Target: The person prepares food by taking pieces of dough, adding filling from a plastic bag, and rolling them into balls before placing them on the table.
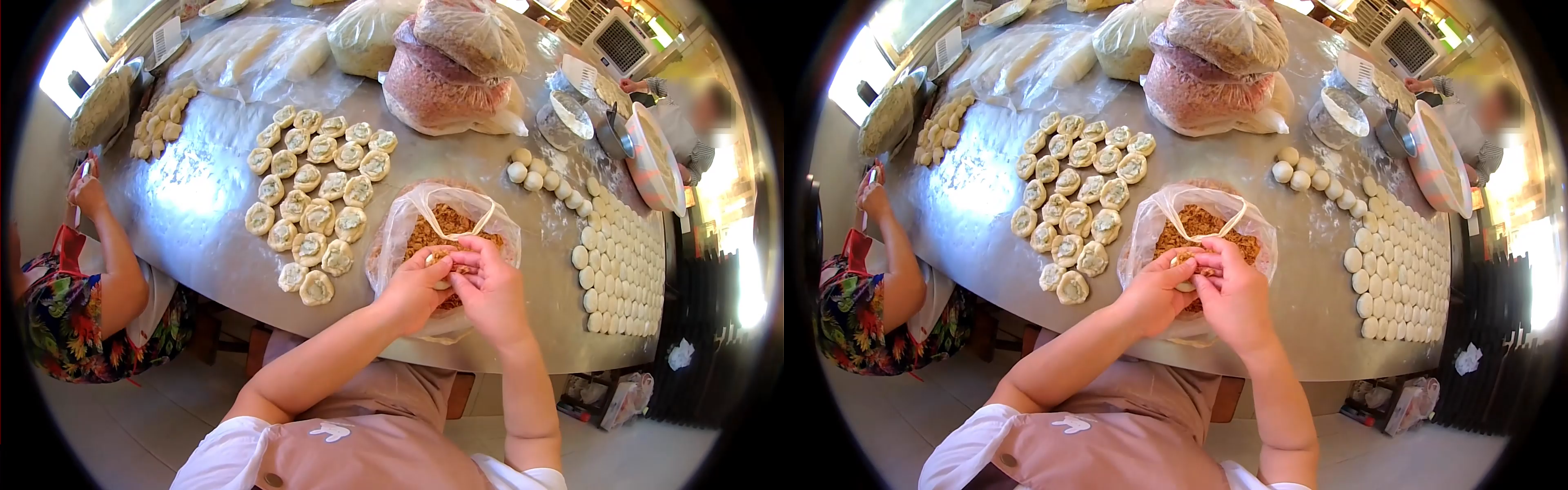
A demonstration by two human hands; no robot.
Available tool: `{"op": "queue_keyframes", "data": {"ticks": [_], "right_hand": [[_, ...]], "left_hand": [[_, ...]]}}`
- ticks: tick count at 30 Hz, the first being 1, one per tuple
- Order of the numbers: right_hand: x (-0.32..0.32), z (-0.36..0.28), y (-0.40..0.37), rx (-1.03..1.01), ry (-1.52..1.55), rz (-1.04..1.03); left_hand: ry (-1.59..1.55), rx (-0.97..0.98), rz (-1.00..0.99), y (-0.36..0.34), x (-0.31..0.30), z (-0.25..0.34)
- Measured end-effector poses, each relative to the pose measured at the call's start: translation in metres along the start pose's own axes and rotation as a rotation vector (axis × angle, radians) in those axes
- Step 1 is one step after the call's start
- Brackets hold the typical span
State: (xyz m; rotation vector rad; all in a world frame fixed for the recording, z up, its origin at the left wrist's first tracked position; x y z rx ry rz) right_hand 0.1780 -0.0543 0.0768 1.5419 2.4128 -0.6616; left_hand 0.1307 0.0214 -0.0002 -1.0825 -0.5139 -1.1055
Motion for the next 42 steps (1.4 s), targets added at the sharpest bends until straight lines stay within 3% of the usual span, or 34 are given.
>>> {"op": "queue_keyframes", "data": {"ticks": [4, 7, 10, 17, 20, 23, 26, 29, 32, 38, 41, 42], "right_hand": [[-0.02, 0.01, 0.003, -0.044, -0.084, 0.089], [-0.018, -0.001, -0.004, -0.311, -0.585, 0.133], [-0.006, -0.001, -0.013, -0.369, -0.415, -0.026], [0.011, 0.003, -0.025, -0.576, -0.496, 0.188], [0.016, 0.001, -0.026, -0.558, -0.478, 0.195], [0.02, 0.0, -0.023, -0.518, -0.446, 0.171], [0.016, -0.007, -0.023, -0.54, -0.407, 0.155], [0.012, -0.006, -0.023, -0.563, -0.328, 0.137], [0.009, -0.006, -0.026, -0.533, -0.21, 0.148], [0.017, -0.019, -0.04, -0.537, -0.41, 0.513], [0.019, -0.018, -0.038, -0.523, -0.396, 0.537], [0.013, -0.011, -0.034, -0.439, -0.222, 0.515]], "left_hand": [[-0.034, 0.013, 0.025, -0.002, -0.006, 0.005], [-0.066, -0.012, -0.023, -0.005, -0.002, 0.01], [-0.121, -0.075, -0.124, -0.012, 0.012, 0.013], [-0.046, -0.172, -0.206, -0.016, 0.007, -0.009], [0.025, -0.153, -0.253, -0.014, 0.004, -0.01], [0.109, -0.105, -0.144, -0.012, 0.002, -0.011], [0.008, -0.108, -0.121, -0.021, 0.012, -0.004], [-0.337, -0.217, -0.353, -0.027, 0.025, 0.0], [-0.359, -0.182, -0.258, -0.031, 0.037, 0.007], [0.022, -0.12, -0.174, -0.017, 0.01, -0.016], [0.163, -0.058, -0.134, -0.017, 0.009, -0.01], [0.13, -0.03, -0.13, -0.019, 0.015, -0.008]]}}
Point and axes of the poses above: each hand's wrist, its own y-axis towards the middle knuckle, its own x-axis out of the palm, z = x × y, the point moved 8 cm from there along y, towards the middle knuckle, and after that the axes turned 11 degrees about x, right-handed, at the moved point
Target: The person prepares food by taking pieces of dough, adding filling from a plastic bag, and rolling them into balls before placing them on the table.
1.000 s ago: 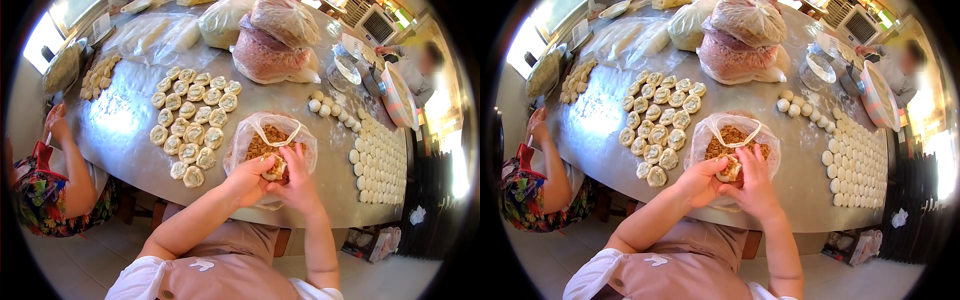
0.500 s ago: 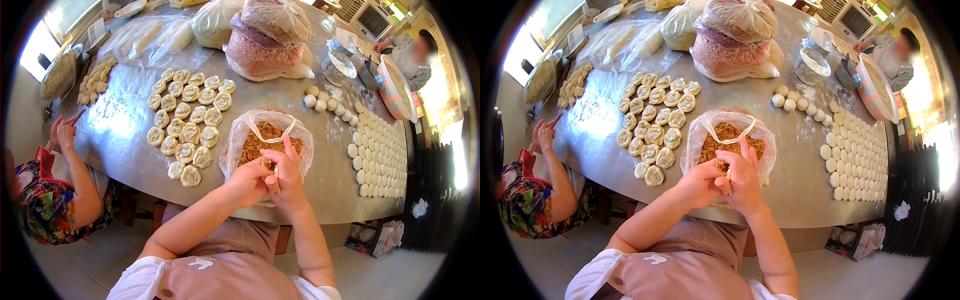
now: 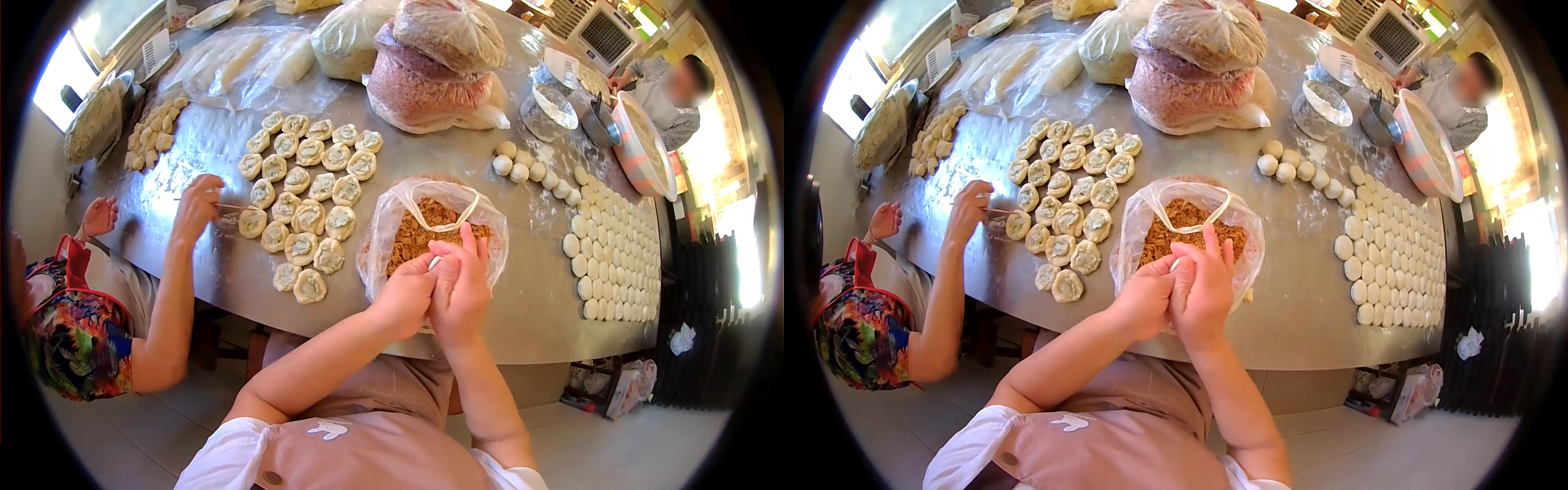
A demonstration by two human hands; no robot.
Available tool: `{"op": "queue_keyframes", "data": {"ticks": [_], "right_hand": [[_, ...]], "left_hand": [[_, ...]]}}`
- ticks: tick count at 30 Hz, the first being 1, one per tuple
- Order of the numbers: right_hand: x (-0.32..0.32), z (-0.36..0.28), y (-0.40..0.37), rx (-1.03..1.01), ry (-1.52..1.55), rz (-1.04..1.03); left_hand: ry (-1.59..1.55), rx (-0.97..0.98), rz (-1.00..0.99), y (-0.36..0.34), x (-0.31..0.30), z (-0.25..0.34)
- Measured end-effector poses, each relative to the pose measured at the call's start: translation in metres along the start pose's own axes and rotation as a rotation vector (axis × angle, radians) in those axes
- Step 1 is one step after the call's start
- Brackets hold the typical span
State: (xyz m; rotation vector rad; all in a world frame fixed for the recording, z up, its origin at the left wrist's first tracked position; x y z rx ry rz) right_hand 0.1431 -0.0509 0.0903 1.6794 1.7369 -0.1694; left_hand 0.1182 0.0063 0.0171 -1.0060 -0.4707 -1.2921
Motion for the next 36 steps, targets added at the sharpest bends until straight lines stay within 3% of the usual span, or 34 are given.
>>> {"op": "queue_keyframes", "data": {"ticks": [2, 5, 9, 11, 14, 18, 22, 25, 26, 29, 31, 33, 36], "right_hand": [[0.001, 0.02, 0.003, 0.246, 0.295, -0.007], [-0.001, 0.031, 0.007, 0.325, 0.546, 0.073], [0.009, 0.022, 0.002, 0.383, 0.814, -0.196], [0.001, 0.012, 0.003, 0.13, 0.385, -0.223], [-0.004, -0.003, 0.002, -0.132, -0.045, -0.116], [-0.009, -0.024, -0.001, -0.225, -0.038, 0.034], [-0.004, -0.019, 0.005, -0.146, 0.032, 0.047], [0.003, 0.019, 0.013, 0.354, 0.581, -0.015], [0.005, 0.019, 0.013, 0.387, 0.621, -0.03], [0.004, 0.013, 0.01, 0.487, 0.73, -0.062], [0.002, 0.002, 0.01, 0.384, 0.65, -0.14], [0.007, -0.01, 0.005, 0.289, 0.567, -0.222], [0.016, -0.001, 0.0, 0.41, 0.77, -0.283]], "left_hand": [[-0.091, 0.041, 0.006, -0.001, 0.005, 0.002], [-0.252, 0.124, -0.112, -0.004, 0.023, 0.011], [-0.222, 0.155, -0.131, -0.006, 0.014, 0.014], [-0.315, 0.092, -0.148, -0.007, 0.013, 0.012], [-0.18, 0.035, -0.073, -0.013, 0.014, 0.006], [-0.072, 0.009, -0.033, -0.015, 0.009, 0.007], [0.106, 0.041, 0.026, -0.008, 0.005, 0.013], [-0.091, 0.262, -0.041, -0.015, 0.017, 0.022], [-0.059, 0.326, -0.108, -0.016, 0.016, 0.022], [0.467, 0.559, -0.183, -0.021, 0.02, 0.04], [0.428, 0.541, -0.132, -0.02, 0.01, 0.04], [1.031, 0.9, -0.168, -0.03, 0.022, 0.069], [1.308, 1.169, -0.163, -0.042, 0.036, 0.075]]}}
Point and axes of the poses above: each hand's wrist, its own y-axis towards the middle knuckle, its own x-axis out of the palm, z = x × y, the point moved 8 cm from there along y, towards the middle knuckle, and after that the axes turned 11 degrees about x, right-handed, at the moved point
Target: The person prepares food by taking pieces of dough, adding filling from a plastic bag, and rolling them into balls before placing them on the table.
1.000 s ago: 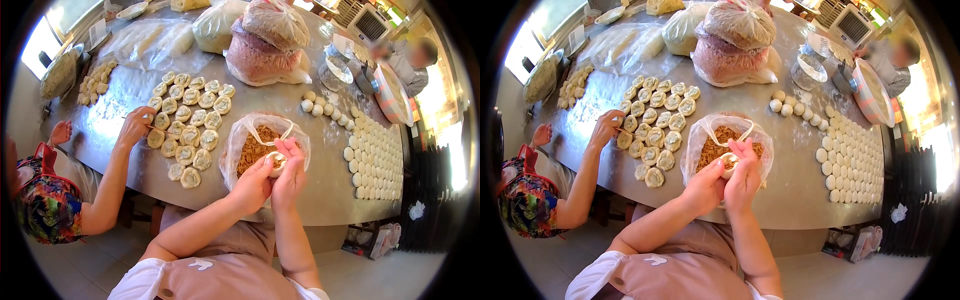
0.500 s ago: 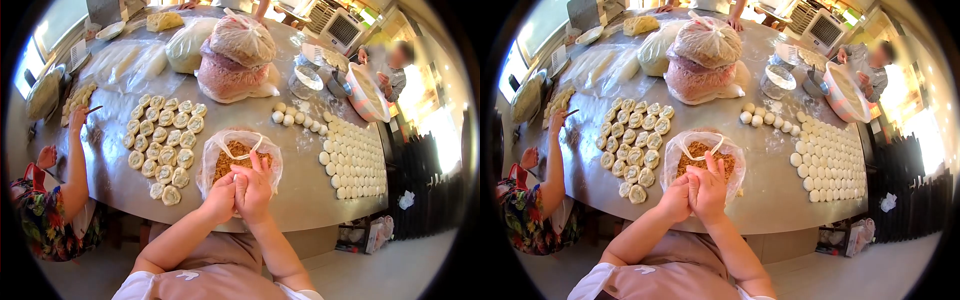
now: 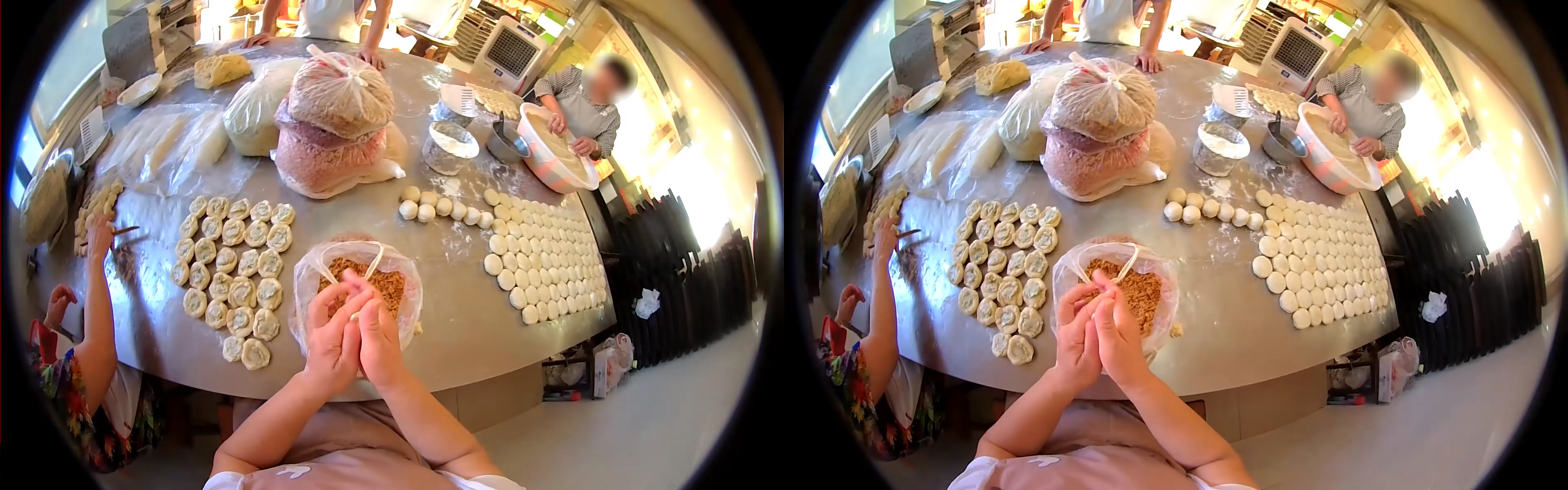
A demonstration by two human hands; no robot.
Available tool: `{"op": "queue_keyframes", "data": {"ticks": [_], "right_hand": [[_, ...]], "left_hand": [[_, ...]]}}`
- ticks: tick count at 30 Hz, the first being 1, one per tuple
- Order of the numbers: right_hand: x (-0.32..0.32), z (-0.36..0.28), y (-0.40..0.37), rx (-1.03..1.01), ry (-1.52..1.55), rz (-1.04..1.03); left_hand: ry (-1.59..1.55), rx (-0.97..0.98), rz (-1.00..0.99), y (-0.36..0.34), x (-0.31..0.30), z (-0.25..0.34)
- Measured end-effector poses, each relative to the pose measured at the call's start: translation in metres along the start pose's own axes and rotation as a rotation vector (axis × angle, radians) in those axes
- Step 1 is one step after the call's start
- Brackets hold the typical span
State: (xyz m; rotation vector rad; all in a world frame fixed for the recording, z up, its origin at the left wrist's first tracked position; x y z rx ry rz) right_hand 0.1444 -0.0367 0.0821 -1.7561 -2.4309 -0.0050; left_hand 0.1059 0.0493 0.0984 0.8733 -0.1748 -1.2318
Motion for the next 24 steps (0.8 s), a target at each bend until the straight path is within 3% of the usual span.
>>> {"op": "queue_keyframes", "data": {"ticks": [3, 4, 7, 9, 11, 12, 15, 16, 19, 20, 23, 24], "right_hand": [[0.0, 0.007, 0.003, 0.106, 0.021, -0.022], [-0.007, 0.02, 0.004, 0.149, -0.008, -0.002], [-0.014, 0.005, -0.002, 0.22, -0.249, 0.073], [-0.008, -0.014, -0.005, 0.028, -0.413, 0.096], [0.012, -0.024, -0.014, -0.387, -0.516, 0.09], [0.019, -0.037, -0.015, -0.443, -0.528, 0.02], [-0.01, -0.024, 0.017, -0.166, -0.292, 0.095], [-0.025, -0.027, 0.03, -0.29, -0.517, 0.238], [-0.011, -0.035, 0.019, -0.326, -0.532, 0.203], [0.002, -0.045, 0.009, -0.338, -0.556, 0.129], [0.016, -0.052, -0.005, -0.267, -0.214, -0.008], [0.014, -0.044, -0.003, -0.219, -0.063, -0.059]], "left_hand": [[-0.204, 0.01, -0.037, 0.007, 0.0, 0.005], [-0.059, -0.004, -0.086, 0.004, -0.002, 0.007], [-0.595, -0.331, 0.122, 0.004, 0.003, 0.0], [-0.702, -0.439, 0.142, 0.0, 0.012, -0.019], [-0.808, -0.537, 0.093, -0.001, 0.022, -0.018], [-0.775, -0.472, 0.149, 0.002, 0.015, -0.009], [-0.863, -0.426, -0.135, -0.014, 0.031, 0.001], [-0.886, -0.502, -0.119, -0.019, 0.032, 0.006], [-1.119, -0.575, 0.072, -0.01, 0.033, 0.009], [-1.005, -0.491, 0.15, -0.001, 0.026, 0.007], [-1.021, -0.544, 0.15, 0.003, 0.021, 0.003], [-0.998, -0.637, 0.24, 0.002, 0.02, -0.001]]}}
Point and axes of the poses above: each hand's wrist, its own y-axis towards the middle knuckle, its own x-axis out of the palm, z = x × y, the point moved 8 cm from there along y, towards the middle knuckle, and after that the axes turned 11 degrees about x, right-handed, at the moved point
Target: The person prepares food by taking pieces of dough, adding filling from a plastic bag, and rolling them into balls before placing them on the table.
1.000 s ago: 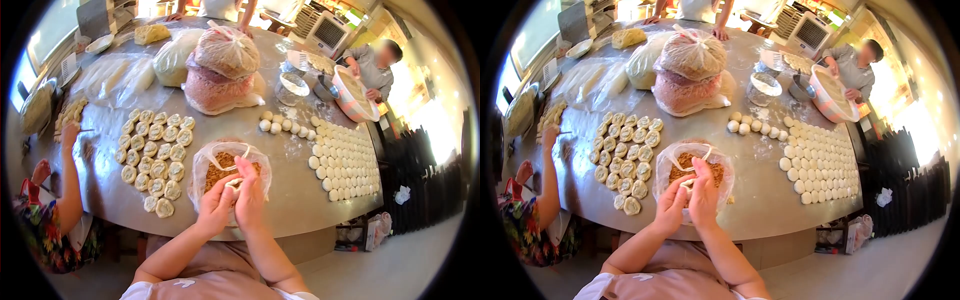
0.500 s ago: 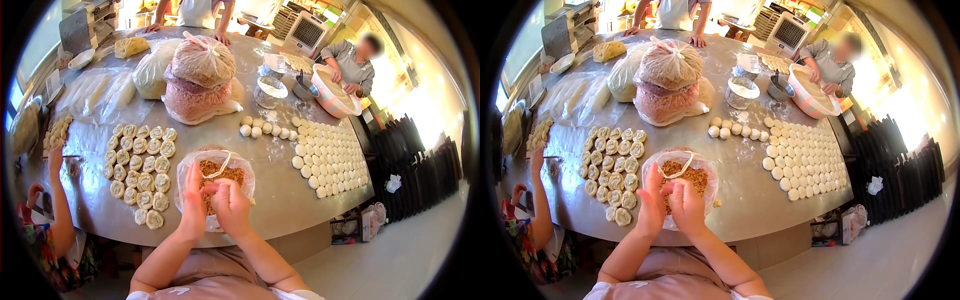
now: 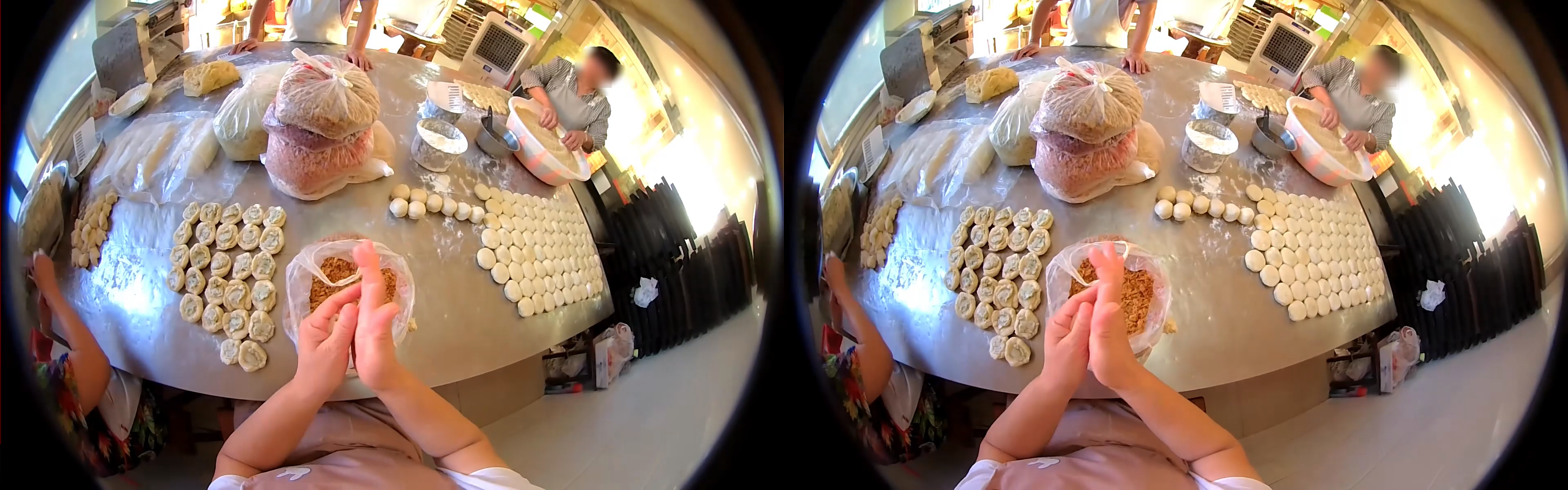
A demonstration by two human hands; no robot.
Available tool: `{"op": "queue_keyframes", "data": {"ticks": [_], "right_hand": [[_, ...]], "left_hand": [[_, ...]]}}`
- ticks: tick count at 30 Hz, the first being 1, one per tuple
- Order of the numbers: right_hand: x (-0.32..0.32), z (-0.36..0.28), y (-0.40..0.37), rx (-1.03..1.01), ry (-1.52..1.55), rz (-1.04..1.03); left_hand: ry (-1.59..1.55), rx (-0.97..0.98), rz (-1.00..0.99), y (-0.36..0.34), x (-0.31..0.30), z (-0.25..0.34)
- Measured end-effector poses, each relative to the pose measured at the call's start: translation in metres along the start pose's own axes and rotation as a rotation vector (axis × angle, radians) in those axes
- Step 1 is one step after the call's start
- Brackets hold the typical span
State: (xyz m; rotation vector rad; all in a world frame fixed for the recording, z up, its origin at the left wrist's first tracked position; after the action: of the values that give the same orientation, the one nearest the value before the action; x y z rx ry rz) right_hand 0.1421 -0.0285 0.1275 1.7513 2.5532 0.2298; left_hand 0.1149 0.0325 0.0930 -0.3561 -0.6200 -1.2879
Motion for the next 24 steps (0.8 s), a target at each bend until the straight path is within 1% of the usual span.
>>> {"op": "queue_keyframes", "data": {"ticks": [1, 2, 3, 4, 5, 7, 8, 11, 12, 15, 16, 17, 19, 20, 21, 23, 24], "right_hand": [[-0.001, 0.006, 0.001, 0.042, 0.158, -0.029], [0.001, 0.006, -0.003, 0.08, 0.245, -0.011], [0.003, 0.003, -0.005, 0.07, 0.24, -0.004], [0.005, 0.0, -0.007, 0.06, 0.235, 0.003], [0.007, -0.003, -0.01, 0.05, 0.23, 0.01], [0.008, 0.012, -0.022, 0.029, -0.14, 0.016], [0.015, 0.023, -0.026, 0.037, -0.129, 0.031], [0.025, 0.041, -0.024, 0.24, 0.024, -0.027], [0.019, 0.038, -0.024, 0.209, 0.056, 0.085], [0.013, 0.037, -0.018, 0.262, 0.085, -0.019], [0.013, 0.042, -0.021, 0.333, 0.093, -0.106], [0.015, 0.046, -0.024, 0.346, 0.091, -0.124], [0.021, 0.054, -0.031, 0.376, 0.085, -0.163], [0.019, 0.048, -0.028, 0.288, 0.031, -0.136], [0.018, 0.042, -0.026, 0.201, -0.024, -0.104], [0.023, 0.018, -0.023, -0.045, -0.162, -0.041], [0.027, 0.0, -0.019, -0.143, -0.315, 0.107]], "left_hand": [[0.031, 0.003, 0.029, 0.0, -0.009, -0.005], [0.061, 0.008, 0.057, 0.001, -0.023, -0.014], [0.089, 0.014, 0.084, 0.004, -0.031, -0.015], [0.156, 0.082, 0.162, 0.007, -0.039, -0.01], [0.097, 0.113, 0.207, 0.009, -0.043, -0.005], [-0.017, 0.176, 0.302, 0.012, -0.051, 0.011], [0.014, 0.152, 0.347, 0.012, -0.055, 0.017], [0.251, 0.382, 0.132, 0.014, -0.049, 0.026], [0.261, 0.399, 0.107, 0.014, -0.043, 0.031], [-0.227, 0.139, 0.234, 0.008, -0.034, 0.031], [-0.161, 0.136, 0.133, 0.01, -0.033, 0.032], [-0.094, 0.14, 0.032, 0.01, -0.033, 0.033], [0.006, 0.089, -0.202, 0.005, -0.038, 0.015], [-0.056, 0.18, -0.218, 0.006, -0.04, 0.014], [-0.035, 0.153, -0.146, 0.007, -0.044, 0.013], [0.011, 0.097, 0.011, 0.007, -0.053, 0.016], [0.037, 0.141, -0.024, 0.011, -0.06, 0.008]]}}
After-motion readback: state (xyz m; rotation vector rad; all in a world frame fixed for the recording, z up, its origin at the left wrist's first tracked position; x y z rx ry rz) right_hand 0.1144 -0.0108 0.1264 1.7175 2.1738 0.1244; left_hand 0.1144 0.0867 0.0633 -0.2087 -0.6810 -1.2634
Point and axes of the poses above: each hand's wrist, its own y-axis towards the middle knuckle, its own x-axis out of the palm, z = x × y, the point moved 8 cm from there along y, towards the middle knuckle, and after that the axes turned 11 degrees about x, right-handed, at the moved point
